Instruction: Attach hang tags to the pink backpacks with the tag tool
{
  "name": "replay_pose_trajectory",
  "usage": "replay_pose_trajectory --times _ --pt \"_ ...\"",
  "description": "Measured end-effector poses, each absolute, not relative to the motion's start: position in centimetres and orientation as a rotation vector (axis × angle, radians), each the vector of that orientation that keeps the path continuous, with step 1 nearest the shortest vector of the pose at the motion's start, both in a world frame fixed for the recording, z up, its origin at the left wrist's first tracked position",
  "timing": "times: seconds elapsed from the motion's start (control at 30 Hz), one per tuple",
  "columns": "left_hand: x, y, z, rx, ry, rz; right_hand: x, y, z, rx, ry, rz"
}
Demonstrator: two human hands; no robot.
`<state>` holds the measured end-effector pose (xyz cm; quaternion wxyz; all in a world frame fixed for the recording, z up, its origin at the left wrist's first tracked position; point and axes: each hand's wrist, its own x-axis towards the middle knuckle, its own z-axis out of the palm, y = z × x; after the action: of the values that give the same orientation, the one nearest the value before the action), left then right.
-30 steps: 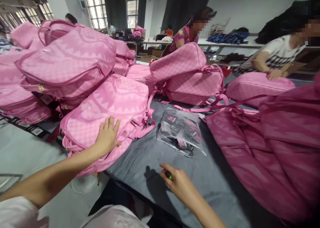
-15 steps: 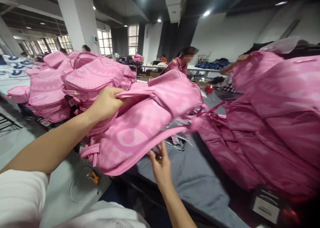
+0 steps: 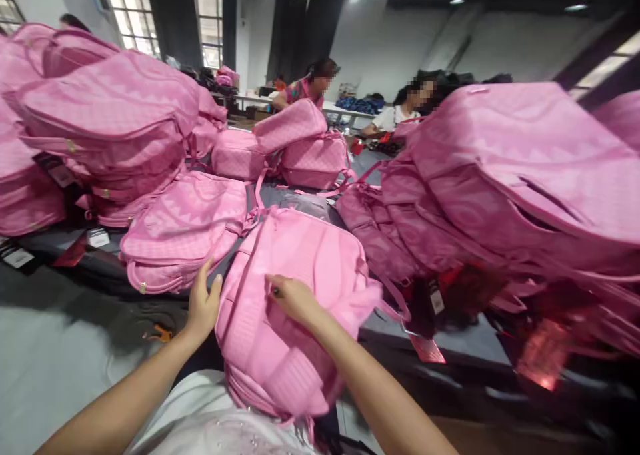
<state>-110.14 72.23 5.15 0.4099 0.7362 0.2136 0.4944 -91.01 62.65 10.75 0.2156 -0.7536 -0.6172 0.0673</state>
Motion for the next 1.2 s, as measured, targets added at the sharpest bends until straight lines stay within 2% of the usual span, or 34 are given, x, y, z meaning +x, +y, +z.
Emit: replay_pose_trajectory --times 0.07,0.17,0.37,0.5,0.6,0.8,0.9,1.0,1.2 --pt "-110.4 71.5 4.7 2.294 0.517 1.095 -92.4 64.5 8.5 -2.157 -1.697 0.220" --pt "-109.3 70.2 3.4 2.835 0.244 0.679 -92.7 64.7 7.4 -2.306 -1.521 0.196" --pt "-106.3 68.4 -3.6 2.931 0.564 0.560 -84.3 56.7 7.5 -2.619 -0.824 0.029" --pt "-106.4 66.7 -6.1 2.952 0.501 0.537 -79.4 52.6 6.4 -2.556 -0.589 0.187" --pt "-105.9 67.1 -3.2 2.978 0.367 0.575 -79.0 52.4 5.7 -2.353 -0.651 0.336" --pt "-95.5 73.0 10.7 3.056 -0.190 0.595 -82.1 53.5 6.9 -2.091 -0.834 0.298" --pt "-90.8 74.9 14.9 3.185 -0.663 0.614 -82.0 53.4 6.9 -2.055 -0.905 0.316" --pt "-88.9 75.1 15.4 3.221 -0.857 0.545 -81.1 53.6 5.9 -2.010 -0.937 0.395" --pt "-87.8 75.1 13.2 3.188 -0.780 0.276 -80.1 54.6 5.0 -2.084 -0.884 0.391"
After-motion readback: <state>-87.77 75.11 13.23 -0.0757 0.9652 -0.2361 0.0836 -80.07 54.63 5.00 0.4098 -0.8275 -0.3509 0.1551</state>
